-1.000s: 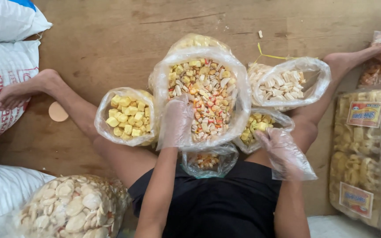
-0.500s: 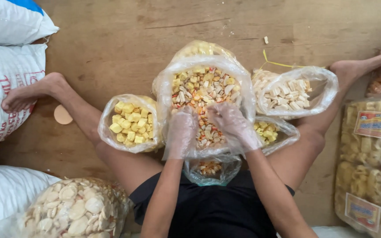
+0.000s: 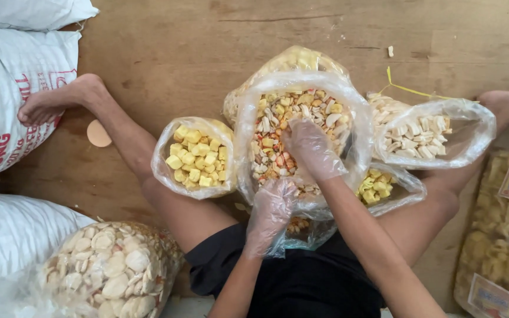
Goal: The person sits on the floor and uses gloved hands to sort mixed snack pieces from a large central bag into smaller surrounding bags. The task involves picking out specific snack types and placing them into designated containers.
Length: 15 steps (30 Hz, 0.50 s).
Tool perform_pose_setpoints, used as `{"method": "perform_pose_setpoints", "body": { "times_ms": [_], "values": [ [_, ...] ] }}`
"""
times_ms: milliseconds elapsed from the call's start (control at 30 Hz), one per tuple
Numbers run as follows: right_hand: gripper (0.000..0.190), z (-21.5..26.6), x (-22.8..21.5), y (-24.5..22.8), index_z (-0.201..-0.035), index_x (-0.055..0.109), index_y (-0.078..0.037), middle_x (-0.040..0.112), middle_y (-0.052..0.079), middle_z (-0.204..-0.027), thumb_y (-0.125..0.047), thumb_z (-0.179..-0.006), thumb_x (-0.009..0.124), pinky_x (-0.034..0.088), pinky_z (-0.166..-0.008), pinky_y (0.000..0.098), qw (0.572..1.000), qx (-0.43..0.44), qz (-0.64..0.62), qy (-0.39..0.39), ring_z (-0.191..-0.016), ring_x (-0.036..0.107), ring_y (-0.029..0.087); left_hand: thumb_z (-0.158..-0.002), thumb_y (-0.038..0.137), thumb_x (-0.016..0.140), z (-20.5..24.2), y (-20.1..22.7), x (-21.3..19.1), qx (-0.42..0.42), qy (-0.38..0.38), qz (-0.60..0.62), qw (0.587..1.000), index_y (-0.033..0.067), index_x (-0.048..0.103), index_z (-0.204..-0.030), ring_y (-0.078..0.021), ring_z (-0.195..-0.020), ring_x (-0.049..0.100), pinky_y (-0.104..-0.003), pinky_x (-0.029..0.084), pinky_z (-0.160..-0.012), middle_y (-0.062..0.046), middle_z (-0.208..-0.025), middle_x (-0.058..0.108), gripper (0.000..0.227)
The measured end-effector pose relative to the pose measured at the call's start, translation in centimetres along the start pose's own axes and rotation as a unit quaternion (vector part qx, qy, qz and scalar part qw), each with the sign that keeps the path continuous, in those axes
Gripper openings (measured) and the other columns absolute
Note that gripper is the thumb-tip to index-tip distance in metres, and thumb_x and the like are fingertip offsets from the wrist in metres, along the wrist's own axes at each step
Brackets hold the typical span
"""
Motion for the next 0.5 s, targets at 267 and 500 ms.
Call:
{"method": "perform_pose_setpoints", "body": {
  "times_ms": [267, 500],
  "values": [
    [0.049, 2.1, -2.0, -0.6, -0.111, 0.070, -0.003, 0.070, 0.026, -0.116, -0.048, -0.096, 0.059, 0.054, -0.101, 0.0519, 0.993, -0.004, 0.011, -0.114, -0.121, 0.064, 0.042, -0.100, 0.025, 0.062, 0.1, -0.1, 0.1, 0.049, 0.051, 0.015, 0.997, 0.0112, 0.066, -0.092, -0.0408, -0.087, 0.070, -0.044, 0.058, -0.075, -0.017, -0.085, 0.067, 0.017],
    [0.053, 3.7, -2.8, 0.5, -0.094, 0.070, 0.000, 0.071, 0.029, -0.095, -0.045, -0.103, 0.045, 0.055, -0.088, 0.0569, 0.994, -0.016, -0.029, -0.108, -0.104, 0.069, 0.047, -0.096, 0.013, 0.065, 0.1, -1.2, 0.1, 0.063, 0.052, 0.105, 0.991, 0.0095, 0.066, -0.089, -0.0285, -0.081, 0.071, -0.035, 0.057, -0.084, -0.012, -0.082, 0.066, 0.008]
  ]
}}
Point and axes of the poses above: each hand's wrist, its own z-axis away from the middle knuckle, its own x-axis out of the palm, y = z × x, the point moved 5 cm from there along -z, towards the middle knuckle
